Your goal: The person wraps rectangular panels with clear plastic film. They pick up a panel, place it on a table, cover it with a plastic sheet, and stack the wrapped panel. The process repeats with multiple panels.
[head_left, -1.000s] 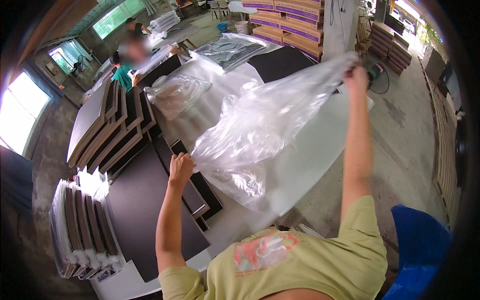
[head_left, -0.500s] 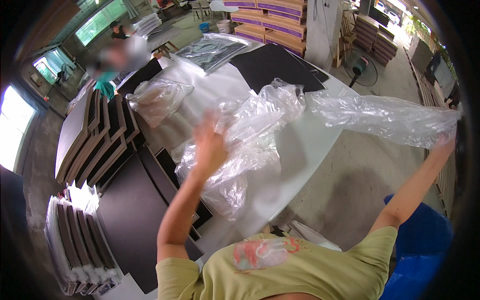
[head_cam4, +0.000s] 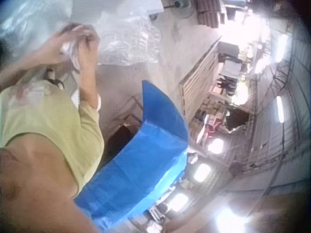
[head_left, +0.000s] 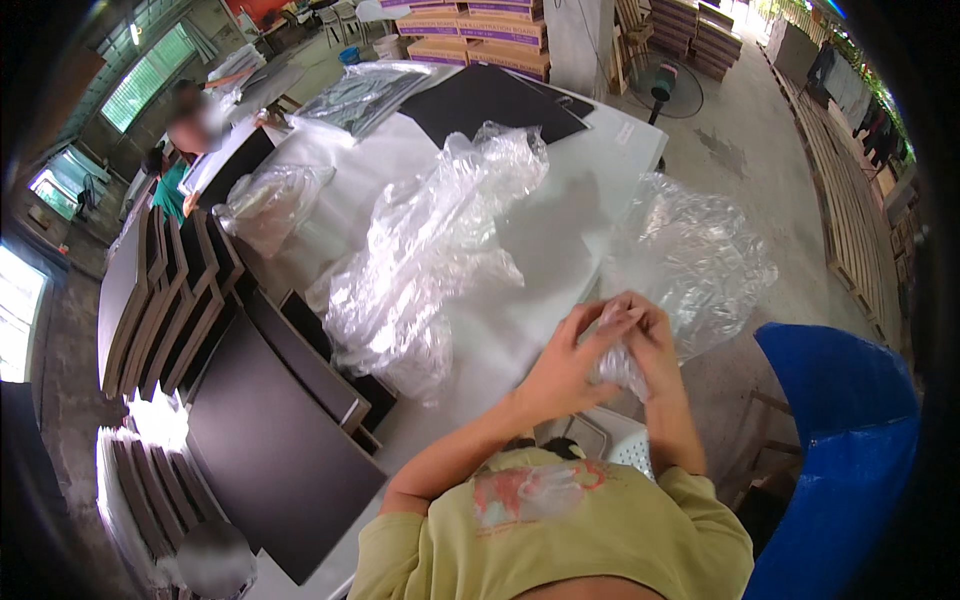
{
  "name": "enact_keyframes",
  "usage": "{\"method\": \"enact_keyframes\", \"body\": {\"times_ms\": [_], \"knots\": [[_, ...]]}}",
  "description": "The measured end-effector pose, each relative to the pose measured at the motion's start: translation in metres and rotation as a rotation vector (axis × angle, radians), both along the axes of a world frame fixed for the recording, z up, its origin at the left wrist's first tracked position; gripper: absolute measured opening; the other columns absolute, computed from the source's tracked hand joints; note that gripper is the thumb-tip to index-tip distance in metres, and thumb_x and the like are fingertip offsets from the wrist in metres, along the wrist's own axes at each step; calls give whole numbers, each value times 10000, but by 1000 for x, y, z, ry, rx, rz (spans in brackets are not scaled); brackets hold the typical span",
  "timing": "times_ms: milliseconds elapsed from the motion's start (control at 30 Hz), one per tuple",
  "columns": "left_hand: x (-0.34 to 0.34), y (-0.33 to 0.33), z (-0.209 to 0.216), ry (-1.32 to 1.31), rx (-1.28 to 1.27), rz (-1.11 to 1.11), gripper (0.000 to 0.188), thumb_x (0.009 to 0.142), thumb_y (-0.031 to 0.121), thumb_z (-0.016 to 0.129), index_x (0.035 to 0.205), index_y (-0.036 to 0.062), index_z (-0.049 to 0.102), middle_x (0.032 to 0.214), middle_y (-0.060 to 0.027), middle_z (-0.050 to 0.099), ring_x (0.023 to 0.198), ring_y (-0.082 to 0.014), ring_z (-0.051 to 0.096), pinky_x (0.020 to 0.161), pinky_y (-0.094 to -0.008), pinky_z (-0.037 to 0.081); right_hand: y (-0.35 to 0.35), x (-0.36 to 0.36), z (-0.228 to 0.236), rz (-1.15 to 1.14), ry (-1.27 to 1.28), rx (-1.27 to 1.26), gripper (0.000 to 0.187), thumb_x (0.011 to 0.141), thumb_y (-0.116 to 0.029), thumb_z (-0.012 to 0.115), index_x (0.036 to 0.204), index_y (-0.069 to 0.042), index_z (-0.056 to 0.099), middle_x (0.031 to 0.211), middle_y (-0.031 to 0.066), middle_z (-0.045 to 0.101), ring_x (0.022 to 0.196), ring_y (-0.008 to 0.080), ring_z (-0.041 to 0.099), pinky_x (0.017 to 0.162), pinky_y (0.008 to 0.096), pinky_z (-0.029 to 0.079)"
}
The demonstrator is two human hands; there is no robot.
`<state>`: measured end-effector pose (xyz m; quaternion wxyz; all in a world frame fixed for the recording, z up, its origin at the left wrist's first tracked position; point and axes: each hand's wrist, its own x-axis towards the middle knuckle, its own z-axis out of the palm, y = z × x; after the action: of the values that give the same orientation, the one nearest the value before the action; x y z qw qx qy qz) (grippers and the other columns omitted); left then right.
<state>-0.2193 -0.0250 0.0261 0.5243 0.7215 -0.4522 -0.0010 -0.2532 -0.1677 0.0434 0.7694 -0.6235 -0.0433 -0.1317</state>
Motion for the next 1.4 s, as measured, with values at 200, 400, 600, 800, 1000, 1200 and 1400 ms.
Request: {"method": "enact_keyframes", "body": {"times_ms": [200,400,600,800,1000,1200,1400], "knots": [[-62,39,-27,477,-355,244,255,704,7,663,927,9,541,772,-64,575,681,-125,561,620,-248,465,36,-48,-14,189,176,603,416,814,-326,582,1086,-66,406,941,28,506,813,79,471,670,202,408],[-146,133,-16,423,-338,667,303,685,54,714,934,22,545,650,23,465,543,-27,405,478,-175,363,122,-110,8,344,0,-153,965,543,-246,811,1295,-119,219,1051,87,475,940,164,489,728,280,443],[-269,232,-21,135,-266,1070,311,622,119,772,874,55,602,512,50,357,458,-29,307,405,-187,264,228,-173,-11,460,58,-97,551,743,23,610,1225,-42,350,758,36,608,633,55,522,586,167,409],[-385,295,-45,252,-307,1343,100,777,118,637,820,35,601,491,3,425,443,-52,346,414,-192,286,307,-238,-24,792,168,-210,289,799,9,531,1084,-23,496,741,27,612,540,37,484,479,168,377],[-460,333,-45,368,-664,1570,161,861,161,529,892,27,612,698,-54,592,616,-86,524,527,-193,414,371,-281,-37,1100,277,-302,108,858,-112,508,863,-29,577,685,10,579,528,49,470,493,173,370],[-536,349,-70,521,-625,1244,424,594,65,777,976,7,602,768,-17,607,653,-49,519,519,-159,384,425,-320,-59,1357,744,263,139,864,-196,511,845,-72,571,724,-3,573,598,73,500,571,205,398],[-553,353,-69,736,-688,1210,297,631,86,753,883,11,615,686,-17,571,631,-56,522,531,-187,390,434,-331,-71,1532,984,334,154,868,-194,485,799,-63,526,649,9,500,556,116,477,532,246,408]]}}
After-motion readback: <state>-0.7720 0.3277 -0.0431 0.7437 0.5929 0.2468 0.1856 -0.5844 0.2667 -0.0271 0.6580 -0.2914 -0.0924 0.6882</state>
